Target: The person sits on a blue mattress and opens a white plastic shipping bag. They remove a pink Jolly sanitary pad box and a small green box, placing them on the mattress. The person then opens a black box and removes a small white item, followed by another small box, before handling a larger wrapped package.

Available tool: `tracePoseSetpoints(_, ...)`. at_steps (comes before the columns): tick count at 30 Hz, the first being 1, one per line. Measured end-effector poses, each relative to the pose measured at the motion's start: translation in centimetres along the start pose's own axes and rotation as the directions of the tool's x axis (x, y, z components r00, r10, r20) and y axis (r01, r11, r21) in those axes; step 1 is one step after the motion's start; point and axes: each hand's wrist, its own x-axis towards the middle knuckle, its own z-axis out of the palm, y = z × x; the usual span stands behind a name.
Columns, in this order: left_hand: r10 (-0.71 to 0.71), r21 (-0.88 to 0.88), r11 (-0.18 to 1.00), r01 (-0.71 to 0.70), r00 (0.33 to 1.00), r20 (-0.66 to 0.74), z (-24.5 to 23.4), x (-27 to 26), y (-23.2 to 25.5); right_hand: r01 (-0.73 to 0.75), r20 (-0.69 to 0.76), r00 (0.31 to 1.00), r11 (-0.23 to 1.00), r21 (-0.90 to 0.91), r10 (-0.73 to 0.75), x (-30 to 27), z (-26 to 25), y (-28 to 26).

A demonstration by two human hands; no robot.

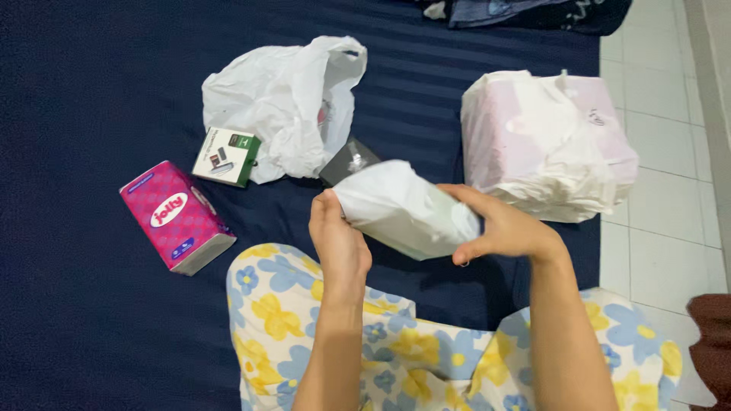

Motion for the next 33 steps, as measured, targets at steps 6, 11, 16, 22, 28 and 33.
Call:
tracePoseSetpoints(6,-0.070,-0.233,0.966,0.117,0.978,0.198,3.7,-1.9,0.6,-0.085,-0.453,0.891,0.990,-0.111,0.026,-4.1,-0.9,-5.7)
tracePoseSetpoints(11,-0.102,0.126,0.990,0.062,0.935,0.339,5.2,-4.4,1.8,-0.170,-0.604,0.796,0.949,-0.266,-0.026,-6.7,-1.5,-8.1)
tracePoseSetpoints(16,-0.231,0.320,0.942,0.099,0.883,0.408,6.9,-7.1,2.1,-0.088,-0.565,0.817,0.944,-0.318,-0.114,-7.4,-1.7,-8.8)
tracePoseSetpoints(22,-0.171,0.237,0.967,0.094,0.929,0.330,8.5,-9.4,1.7,-0.018,-0.485,0.856,0.925,-0.379,-0.182,-7.0,-1.3,-10.1)
tracePoseSetpoints(28,-0.069,0.236,0.972,-0.007,0.948,0.310,8.1,-9.7,2.6,0.126,-0.496,0.827,0.948,-0.291,-0.263,-7.1,-0.8,-12.0)
tracePoseSetpoints(33,0.034,0.364,0.921,-0.140,0.959,0.282,7.9,-10.5,3.3,-0.024,-0.689,0.676,0.926,-0.376,-0.262,-6.5,1.6,-13.0)
